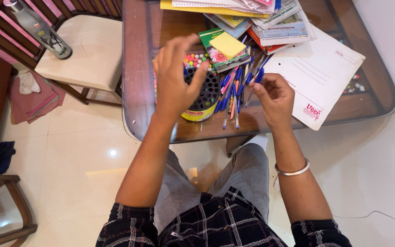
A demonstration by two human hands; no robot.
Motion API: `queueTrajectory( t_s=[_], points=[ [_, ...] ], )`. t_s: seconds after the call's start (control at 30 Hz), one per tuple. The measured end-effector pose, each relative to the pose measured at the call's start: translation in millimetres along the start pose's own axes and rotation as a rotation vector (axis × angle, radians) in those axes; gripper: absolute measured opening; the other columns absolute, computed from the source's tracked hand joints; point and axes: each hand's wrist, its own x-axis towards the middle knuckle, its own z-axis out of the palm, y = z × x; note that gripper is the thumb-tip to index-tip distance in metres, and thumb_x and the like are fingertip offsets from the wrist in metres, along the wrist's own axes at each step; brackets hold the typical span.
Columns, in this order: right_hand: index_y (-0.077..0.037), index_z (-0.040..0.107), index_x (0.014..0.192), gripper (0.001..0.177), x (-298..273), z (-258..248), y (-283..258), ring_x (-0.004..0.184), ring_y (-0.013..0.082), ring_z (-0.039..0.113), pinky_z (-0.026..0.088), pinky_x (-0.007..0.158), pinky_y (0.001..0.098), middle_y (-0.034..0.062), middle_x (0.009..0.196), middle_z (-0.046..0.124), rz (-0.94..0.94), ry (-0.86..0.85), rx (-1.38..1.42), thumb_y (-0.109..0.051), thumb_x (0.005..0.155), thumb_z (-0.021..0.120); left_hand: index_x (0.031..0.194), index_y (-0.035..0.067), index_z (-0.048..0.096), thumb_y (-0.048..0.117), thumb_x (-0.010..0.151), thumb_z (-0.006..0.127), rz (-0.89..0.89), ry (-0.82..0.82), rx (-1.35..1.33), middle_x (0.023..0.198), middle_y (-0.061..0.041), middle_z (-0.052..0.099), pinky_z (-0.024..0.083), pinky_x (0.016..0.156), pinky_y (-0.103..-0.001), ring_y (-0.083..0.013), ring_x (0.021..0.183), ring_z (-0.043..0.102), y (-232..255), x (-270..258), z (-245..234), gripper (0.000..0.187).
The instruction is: The person organizes pens into a cylindrical pen holder on a glass table, then flips through a newspaper and stacks papers. The person handles pens, a pen holder, a newspaper, and various papers.
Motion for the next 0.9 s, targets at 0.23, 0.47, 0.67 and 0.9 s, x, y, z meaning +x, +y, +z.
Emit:
queueTrajectory(
  t_s=[0.23,0.47,0.67,0.9],
  points=[
    [0.003,0.068,0.113,0.018,24.3,23.5,-23.2,0.104,0.0157,0.066,0.056,0.097,0.0295,0.0084,0.109,0.069,-0.131,-0.114,-0.207,-0.001,0.097,0.076,0.111,0.008,0.074,0.025,0.09,0.082,-0.058,-0.376,-0.466,0.092,-0.005,0.069,0.052,0.074,-0.035,-0.0217,0.076,0.063,26.9,30.2,10.3,0.028],
    [0.001,0.068,0.116,0.028,74.9,27.1,-19.9,0.106,0.0174,0.066,0.053,0.097,0.0298,0.0092,0.114,0.069,-0.132,-0.142,-0.374,-0.007,0.092,0.079,0.1,0.004,0.07,0.014,0.091,0.08,-0.067,-0.324,-0.614,0.094,-0.007,0.071,0.056,0.075,-0.03,-0.0175,0.082,0.07,-17.7,82.1,18.8,0.017],
    [-0.013,0.076,0.112,0.042,85.0,-2.9,7.1,0.108,0.0309,0.063,0.051,0.097,0.0389,0.0096,0.117,0.068,0.079,-0.252,-0.875,0.008,0.078,0.066,0.106,0.004,0.069,0.014,0.092,0.077,-0.336,-0.35,-0.55,0.093,-0.007,0.074,0.057,0.074,-0.028,-0.0145,0.081,0.072,-39.9,127.2,4.5,0.018],
    [-0.013,0.074,0.104,0.04,56.9,-12.6,16.6,0.113,0.0368,0.059,0.049,0.098,0.0458,0.0115,0.12,0.066,0.091,-0.546,-0.991,0.005,0.07,0.064,0.106,0.007,0.073,0.016,0.089,0.078,-0.553,-0.442,-0.418,0.088,-0.006,0.075,0.056,0.072,-0.029,-0.0142,0.076,0.07,-16.6,149.5,-33.2,0.02]
  ],
)
